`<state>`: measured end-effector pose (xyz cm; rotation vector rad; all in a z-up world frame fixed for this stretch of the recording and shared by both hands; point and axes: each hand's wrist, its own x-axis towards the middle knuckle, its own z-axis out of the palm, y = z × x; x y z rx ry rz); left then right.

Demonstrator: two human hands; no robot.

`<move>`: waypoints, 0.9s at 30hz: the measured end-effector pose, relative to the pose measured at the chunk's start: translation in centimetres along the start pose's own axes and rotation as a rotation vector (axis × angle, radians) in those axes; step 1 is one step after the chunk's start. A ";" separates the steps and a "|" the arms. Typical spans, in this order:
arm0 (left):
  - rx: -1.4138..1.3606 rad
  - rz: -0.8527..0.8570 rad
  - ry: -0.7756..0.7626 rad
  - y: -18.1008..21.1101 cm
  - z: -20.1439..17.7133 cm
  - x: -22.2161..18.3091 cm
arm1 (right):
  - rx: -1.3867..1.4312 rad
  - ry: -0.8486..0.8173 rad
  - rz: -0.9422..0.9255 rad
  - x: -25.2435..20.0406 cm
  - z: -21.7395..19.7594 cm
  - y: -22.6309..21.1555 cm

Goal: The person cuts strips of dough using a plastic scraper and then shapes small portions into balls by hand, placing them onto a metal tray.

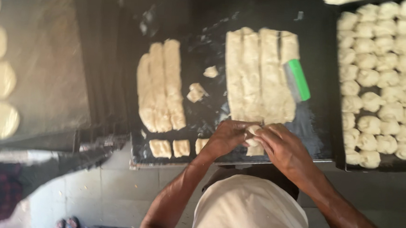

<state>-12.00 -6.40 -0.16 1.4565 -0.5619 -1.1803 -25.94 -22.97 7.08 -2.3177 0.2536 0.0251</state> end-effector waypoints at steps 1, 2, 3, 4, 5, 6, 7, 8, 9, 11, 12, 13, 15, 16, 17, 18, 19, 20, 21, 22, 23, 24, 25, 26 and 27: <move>-0.245 -0.036 -0.092 -0.3 0.6 1.5 | -0.062 0.074 -0.098 -0.5 -0.7 0.9; -0.491 -0.078 -0.180 -0.6 1.4 3.0 | -0.127 0.146 -0.194 -1.0 -1.4 2.0; -0.733 -0.125 -0.272 -0.6 2.2 4.4 | -0.148 0.209 -0.251 -1.7 -1.9 3.0; -0.578 -0.186 -0.263 -0.4 3.2 5.4 | -0.171 0.271 -0.306 -2.5 -2.4 4.0; -0.424 -0.241 -0.262 0.1 4.7 6.4 | -0.206 0.332 -0.357 -3.1 -3.4 5.3; -0.269 -0.289 -0.263 0.9 6.2 7.5 | -0.164 0.381 -0.346 -3.3 -4.3 6.7; -0.284 -0.141 -0.304 1.9 7.6 8.5 | -0.124 0.429 -0.330 -3.6 -5.0 8.0; -0.303 0.007 -0.346 3.1 8.9 9.4 | -0.085 0.478 -0.314 -3.9 -5.9 9.3; -0.326 0.162 -0.394 4.5 10.0 10.8 | 0.101 0.459 -0.074 -3.6 -7.0 10.8; -0.248 0.327 -0.346 7.4 12.1 14.0 | 0.496 0.396 0.382 -2.1 -9.6 13.7; -0.213 0.410 -0.311 8.7 12.9 15.1 | 0.614 0.411 0.551 -1.7 -11.5 15.0; -0.164 0.358 -0.214 9.9 13.4 15.7 | 0.738 0.417 0.710 -0.9 -13.6 16.4; -0.066 0.259 -0.006 11.3 13.7 16.7 | 0.600 0.400 0.699 0.1 -19.5 19.6; -0.029 0.306 0.021 11.4 13.2 17.3 | 0.828 0.657 0.705 -0.1 -23.1 21.3; 0.008 0.346 0.051 11.2 12.5 17.3 | 1.057 0.911 0.705 0.0 -25.7 22.7; 0.046 0.386 0.081 10.7 11.6 17.1 | 0.851 1.059 0.594 -0.8 -28.6 24.2; 0.007 0.367 0.127 10.0 10.7 16.5 | 0.795 1.052 0.192 -0.9 -31.0 25.9; -0.032 0.347 0.174 9.3 9.7 15.7 | 0.788 0.975 -0.230 -1.2 -32.8 27.7; 0.013 0.316 0.245 8.5 9.0 15.0 | 0.718 1.058 -0.133 0.4 -33.0 29.8; 0.058 0.283 0.315 7.7 8.4 14.1 | 0.652 1.133 -0.029 1.7 -32.9 32.0; 0.100 0.249 0.384 6.8 7.8 13.1 | 0.536 1.202 0.080 4.9 -32.7 34.7; 0.114 0.195 0.428 6.0 7.2 12.0 | 0.420 1.265 0.189 6.9 -31.7 36.8; 0.125 0.137 0.473 5.3 6.7 10.5 | -0.037 1.173 0.228 7.1 -30.2 38.2; 0.136 0.079 0.517 4.6 6.2 8.8 | -0.488 1.047 0.256 6.7 -28.6 39.4; 0.283 0.059 0.558 4.2 5.5 7.4 | -0.936 0.910 0.271 6.9 -27.7 40.8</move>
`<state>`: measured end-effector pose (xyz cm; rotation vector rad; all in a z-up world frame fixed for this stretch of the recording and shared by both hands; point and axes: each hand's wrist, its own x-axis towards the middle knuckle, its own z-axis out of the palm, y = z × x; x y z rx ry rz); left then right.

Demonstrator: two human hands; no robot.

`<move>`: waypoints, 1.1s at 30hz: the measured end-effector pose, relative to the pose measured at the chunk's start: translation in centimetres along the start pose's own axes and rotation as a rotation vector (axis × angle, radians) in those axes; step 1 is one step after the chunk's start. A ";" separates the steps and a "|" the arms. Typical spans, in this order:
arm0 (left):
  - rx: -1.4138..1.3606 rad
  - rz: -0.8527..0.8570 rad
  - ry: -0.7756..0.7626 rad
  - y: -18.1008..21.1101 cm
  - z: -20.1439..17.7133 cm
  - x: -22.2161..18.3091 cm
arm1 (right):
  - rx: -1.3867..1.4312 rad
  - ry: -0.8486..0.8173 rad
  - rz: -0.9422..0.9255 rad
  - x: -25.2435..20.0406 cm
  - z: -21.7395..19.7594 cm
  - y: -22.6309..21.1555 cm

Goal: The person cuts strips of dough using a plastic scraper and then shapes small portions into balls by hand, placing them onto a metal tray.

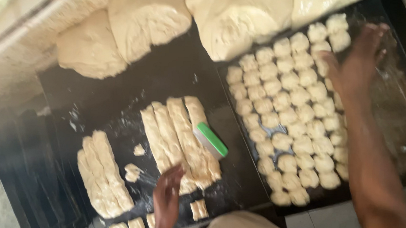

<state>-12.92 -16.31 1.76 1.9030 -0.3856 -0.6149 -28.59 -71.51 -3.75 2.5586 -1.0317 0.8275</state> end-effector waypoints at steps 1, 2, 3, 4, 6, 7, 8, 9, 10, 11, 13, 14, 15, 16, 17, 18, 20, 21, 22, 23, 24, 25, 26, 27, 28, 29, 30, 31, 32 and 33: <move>0.147 0.015 0.038 -0.6 -1.2 -1.2 | 0.115 -0.030 0.027 -0.8 0.9 0.6; 0.289 -0.010 0.092 -1.3 -1.7 -3.5 | 0.243 -0.091 0.028 -2.0 0.7 1.2; 0.373 0.140 0.047 -2.4 -1.4 -4.2 | 0.213 -0.127 -0.031 -2.0 1.5 1.4; 0.483 0.276 -0.032 -3.0 -2.0 -5.1 | 0.189 -0.189 -0.060 -4.0 1.5 0.9; 0.567 0.436 -0.213 -3.5 -2.4 -7.0 | -0.173 -0.199 -0.262 -2.6 2.6 0.5; 0.546 0.458 -0.308 -3.7 -2.5 -7.5 | -0.036 -0.181 -0.228 -2.5 2.3 -1.0; 0.553 0.540 -0.348 -4.3 -2.6 -7.9 | 0.114 -0.183 -0.223 -2.8 1.4 -2.5; 0.560 0.622 -0.387 -5.1 -2.8 -8.0 | 0.265 -0.189 -0.216 -3.3 0.2 -4.3; 0.563 0.599 -0.394 -6.0 -2.9 -7.9 | 0.409 -0.195 -0.207 -3.3 -1.6 -5.9; 0.564 0.576 -0.400 -6.9 -2.8 -7.7 | 0.554 -0.206 -0.197 -3.3 -3.8 -7.7; 0.487 0.517 -0.394 -9.0 -3.2 -7.6 | 0.743 -0.251 -0.144 -4.6 -9.9 -12.3; 0.408 0.473 -0.366 -10.2 -3.1 -7.4 | 0.796 -0.282 -0.114 -5.5 -13.0 -15.2; 0.327 0.431 -0.339 -11.2 -3.0 -7.6 | 1.001 -0.428 -0.159 -7.7 -15.7 -19.8; 0.099 0.341 -0.271 -12.1 -2.6 -7.7 | 1.209 -0.545 -0.254 -9.1 -17.4 -24.2; -0.130 0.252 -0.202 -13.0 -2.4 -7.2 | 0.936 -0.632 -0.387 -10.4 -18.9 -27.8; -0.364 0.157 -0.131 -13.4 -2.5 -7.7 | 0.960 -0.855 -0.342 -12.2 -20.5 -30.6; -0.462 -0.057 -0.084 -13.3 -5.5 -9.4 | 0.918 -0.748 -0.511 -14.9 -21.7 -34.7; -0.511 -0.159 -0.064 -12.7 -7.3 -10.3 | 0.901 -0.788 -0.507 -15.5 -21.5 -36.0; -0.465 -0.222 -0.067 -11.9 -9.0 -11.3 | 0.879 -0.823 -0.492 -15.9 -21.1 -37.0; -0.418 -0.285 -0.072 -11.2 -10.6 -12.3 | 0.857 -0.857 -0.476 -16.2 -20.9 -37.5; -0.373 -0.347 -0.081 -10.6 -11.8 -12.8 | 0.860 -0.899 -0.408 -16.1 -20.9 -37.3; -0.402 -0.326 -0.077 -10.2 -12.9 -13.3 | 0.863 -0.940 -0.338 -15.8 -21.0 -37.3; -0.434 -0.307 -0.057 -10.0 -13.7 -14.2 | 0.870 -0.984 -0.284 -15.2 -21.0 -37.8; -0.467 -0.288 -0.038 -9.9 -14.2 -14.8 | 0.826 -0.950 -0.322 -14.5 -21.0 -38.5; -0.476 -0.247 -0.026 -10.2 -14.7 -15.5 | 0.787 -0.923 -0.344 -14.4 -21.3 -39.0; -0.484 -0.206 -0.013 -10.5 -15.1 -16.1 | 0.748 -0.895 -0.366 -14.2 -21.5 -39.6; -0.488 -0.155 -0.004 -10.7 -15.6 -16.3 | 0.737 -0.879 -0.441 -13.8 -21.4 -40.6; -0.509 -0.126 0.005 -10.9 -15.9 -16.8 | 0.725 -0.864 -0.516 -13.3 -21.2 -41.6; -0.523 -0.094 0.010 -11.1 -16.4 -17.3 | 0.716 -0.843 -0.585 -13.0 -21.3 -42.3; -0.538 -0.062 0.015 -11.4 -16.9 -17.6 | 0.724 -0.845 -0.519 -12.8 -21.6 -42.5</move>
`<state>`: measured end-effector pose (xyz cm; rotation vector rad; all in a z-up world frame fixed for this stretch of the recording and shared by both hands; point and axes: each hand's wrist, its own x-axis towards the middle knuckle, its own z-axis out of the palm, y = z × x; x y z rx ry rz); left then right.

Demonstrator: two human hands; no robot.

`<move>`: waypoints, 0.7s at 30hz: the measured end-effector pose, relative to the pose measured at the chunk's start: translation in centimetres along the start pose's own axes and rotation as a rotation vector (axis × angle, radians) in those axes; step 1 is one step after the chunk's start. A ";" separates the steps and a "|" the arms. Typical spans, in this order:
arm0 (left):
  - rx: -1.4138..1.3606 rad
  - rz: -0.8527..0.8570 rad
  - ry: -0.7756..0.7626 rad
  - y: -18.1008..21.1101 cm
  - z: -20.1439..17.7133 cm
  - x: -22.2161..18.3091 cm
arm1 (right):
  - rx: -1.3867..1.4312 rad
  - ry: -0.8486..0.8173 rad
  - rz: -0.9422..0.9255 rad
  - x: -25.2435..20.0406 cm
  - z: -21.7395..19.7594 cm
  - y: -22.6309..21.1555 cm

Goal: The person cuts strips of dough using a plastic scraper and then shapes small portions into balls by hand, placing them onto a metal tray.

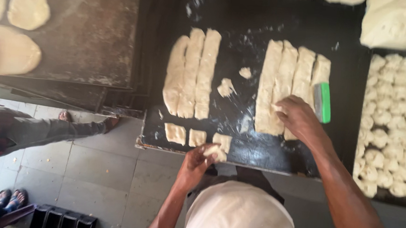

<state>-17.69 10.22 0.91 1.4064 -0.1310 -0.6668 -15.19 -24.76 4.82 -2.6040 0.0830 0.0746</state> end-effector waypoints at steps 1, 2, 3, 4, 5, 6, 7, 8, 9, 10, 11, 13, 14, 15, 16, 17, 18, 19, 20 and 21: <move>-0.004 -0.038 0.010 0.0 -0.6 -0.4 | 0.023 0.010 0.036 0.2 -0.6 -0.1; -0.010 -0.075 0.020 0.0 -1.6 -0.7 | 0.047 0.020 0.072 0.6 -1.1 -0.2; -0.005 -0.125 0.017 -0.1 -2.4 -1.3 | -0.011 0.044 0.011 1.2 -1.0 -0.1; -0.020 -0.101 0.056 -0.3 -2.6 -1.7 | -0.069 0.069 -0.049 2.5 -1.3 0.4; -0.027 -0.081 0.083 -0.2 -2.9 -1.8 | -0.122 0.101 -0.098 3.6 -1.5 0.8; -0.034 -0.060 0.109 -0.1 -3.3 -2.1 | -0.142 0.041 -0.059 4.8 -1.3 1.0; -0.013 -0.061 0.114 -0.1 -3.6 -2.3 | -0.167 -0.018 -0.028 6.4 -0.7 1.0; 0.008 -0.063 0.119 -0.2 -4.0 -2.7 | -0.192 -0.078 0.003 7.2 -0.3 0.8; 0.024 -0.061 0.134 -0.3 -4.4 -2.9 | -0.141 -0.054 0.026 7.2 -0.4 0.6; -0.025 -0.059 0.136 -0.5 -5.1 -3.1 | -0.090 -0.030 0.049 6.8 -0.7 0.2; -0.087 -0.054 0.154 -0.9 -5.5 -3.3 | -0.045 -0.020 0.058 7.3 -1.1 -0.2; -0.186 -0.051 0.197 -1.8 -5.7 -3.8 | 0.054 0.043 -0.066 8.7 -0.8 -1.0; -0.224 -0.054 0.224 -2.2 -5.7 -3.9 | 0.111 0.072 -0.116 8.9 -0.1 -1.2; -0.250 -0.054 0.233 -2.2 -6.0 -3.5 | 0.113 0.056 -0.133 9.9 1.0 -1.5; -0.226 -0.054 0.229 -2.1 -6.1 -3.3 | 0.115 0.041 -0.151 11.6 2.5 -1.9; -0.211 -0.050 0.228 -2.2 -5.7 -3.1 | 0.111 0.022 -0.174 12.5 3.6 -2.0; -0.195 -0.045 0.227 -2.1 -5.2 -3.2 | 0.082 0.050 -0.184 12.5 4.7 -2.1; -0.183 -0.068 0.227 -2.0 -4.8 -3.3 | 0.054 0.079 -0.201 12.7 5.6 -2.5; -0.172 -0.090 0.226 -1.8 -4.4 -3.6 | 0.027 0.109 -0.217 12.8 6.1 -2.8; -0.163 -0.103 0.232 -1.4 -4.3 -3.3 | 0.067 0.033 -0.121 12.7 6.0 -3.1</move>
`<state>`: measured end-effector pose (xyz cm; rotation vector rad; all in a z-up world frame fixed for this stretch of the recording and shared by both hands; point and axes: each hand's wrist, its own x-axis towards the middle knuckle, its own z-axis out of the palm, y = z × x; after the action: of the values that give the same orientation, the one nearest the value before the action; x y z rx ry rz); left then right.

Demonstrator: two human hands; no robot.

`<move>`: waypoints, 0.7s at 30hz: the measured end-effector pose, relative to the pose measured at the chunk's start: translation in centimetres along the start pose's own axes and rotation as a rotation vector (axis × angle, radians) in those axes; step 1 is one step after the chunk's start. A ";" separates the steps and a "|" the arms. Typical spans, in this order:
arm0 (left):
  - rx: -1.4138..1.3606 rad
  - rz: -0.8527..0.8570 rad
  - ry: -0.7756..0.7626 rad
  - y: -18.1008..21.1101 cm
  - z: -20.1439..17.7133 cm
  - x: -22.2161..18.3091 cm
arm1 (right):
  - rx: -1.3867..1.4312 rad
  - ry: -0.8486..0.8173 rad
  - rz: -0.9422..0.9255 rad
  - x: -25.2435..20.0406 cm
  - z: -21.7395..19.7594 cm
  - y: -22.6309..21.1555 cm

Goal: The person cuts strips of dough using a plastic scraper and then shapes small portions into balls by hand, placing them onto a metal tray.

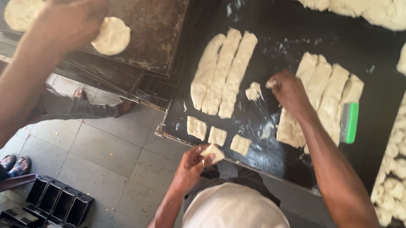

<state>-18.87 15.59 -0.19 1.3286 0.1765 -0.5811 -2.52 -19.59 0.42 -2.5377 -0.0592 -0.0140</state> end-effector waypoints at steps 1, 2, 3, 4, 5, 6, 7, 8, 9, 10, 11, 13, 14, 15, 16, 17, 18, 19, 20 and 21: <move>-0.013 0.011 0.014 0.6 0.0 0.4 | 0.041 -0.072 0.099 -1.1 -0.2 -0.5; -0.029 0.009 0.028 1.0 0.1 0.3 | 0.080 -0.155 0.207 -2.9 0.0 -1.2; -0.046 0.007 0.042 1.5 0.3 0.2 | 0.130 -0.074 0.012 -4.2 0.5 -2.1; -0.013 -0.045 0.101 2.1 0.6 0.5 | 0.181 0.012 -0.178 -5.2 1.1 -3.0; 0.020 -0.096 0.160 2.9 1.1 1.2 | 0.115 0.051 -0.170 -6.1 1.9 -4.0; 0.059 -0.142 0.218 3.7 1.6 2.5 | 0.051 0.097 -0.165 -6.6 3.2 -5.3; 0.166 -0.030 0.192 4.6 2.6 4.3 | -0.012 0.144 -0.158 -6.6 4.1 -6.4; 0.277 0.080 0.163 5.5 3.7 6.4 | -0.023 0.174 -0.162 -6.2 4.6 -7.2; 0.283 0.311 0.117 6.5 5.2 9.1 | -0.033 0.205 -0.165 -5.5 5.1 -7.7; 0.296 0.383 0.098 7.2 6.9 11.6 | -0.047 0.236 -0.167 -5.1 5.5 -8.2; 0.284 0.451 0.058 7.8 8.3 13.7 | 0.147 0.233 -0.149 -5.1 6.0 -8.7; 0.339 0.516 -0.008 8.3 11.1 17.7 | 0.530 0.226 -0.109 -5.2 6.8 -8.6; 0.406 0.510 -0.027 8.0 11.9 19.5 | 0.414 0.234 -0.134 -5.2 7.4 -8.3; 0.512 0.490 -0.097 7.4 12.1 21.0 | 0.298 0.241 -0.159 -5.2 8.2 -8.2; 0.617 0.468 -0.170 6.6 12.0 22.4 | 0.182 0.248 -0.181 -5.6 8.8 -7.8; 0.722 0.446 -0.243 5.4 11.8 23.5 | 0.123 0.227 -0.161 -6.4 9.2 -7.4; 0.761 0.444 -0.263 4.3 11.6 24.4 | 0.062 0.217 -0.139 -7.3 9.4 -7.2; 0.800 0.442 -0.283 3.3 11.1 25.2 | 0.001 0.206 -0.115 -8.1 9.5 -7.1; 0.837 0.438 -0.310 2.3 11.0 25.6 | -0.053 0.240 -0.136 -8.8 9.5 -7.0; 0.843 0.446 -0.291 1.4 10.8 26.0 | -0.108 0.272 -0.157 -9.6 9.3 -7.0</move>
<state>1.65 -2.17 -7.73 1.9889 -0.6601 -0.4662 -12.41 -8.91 -3.52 -2.6079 -0.1536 -0.4343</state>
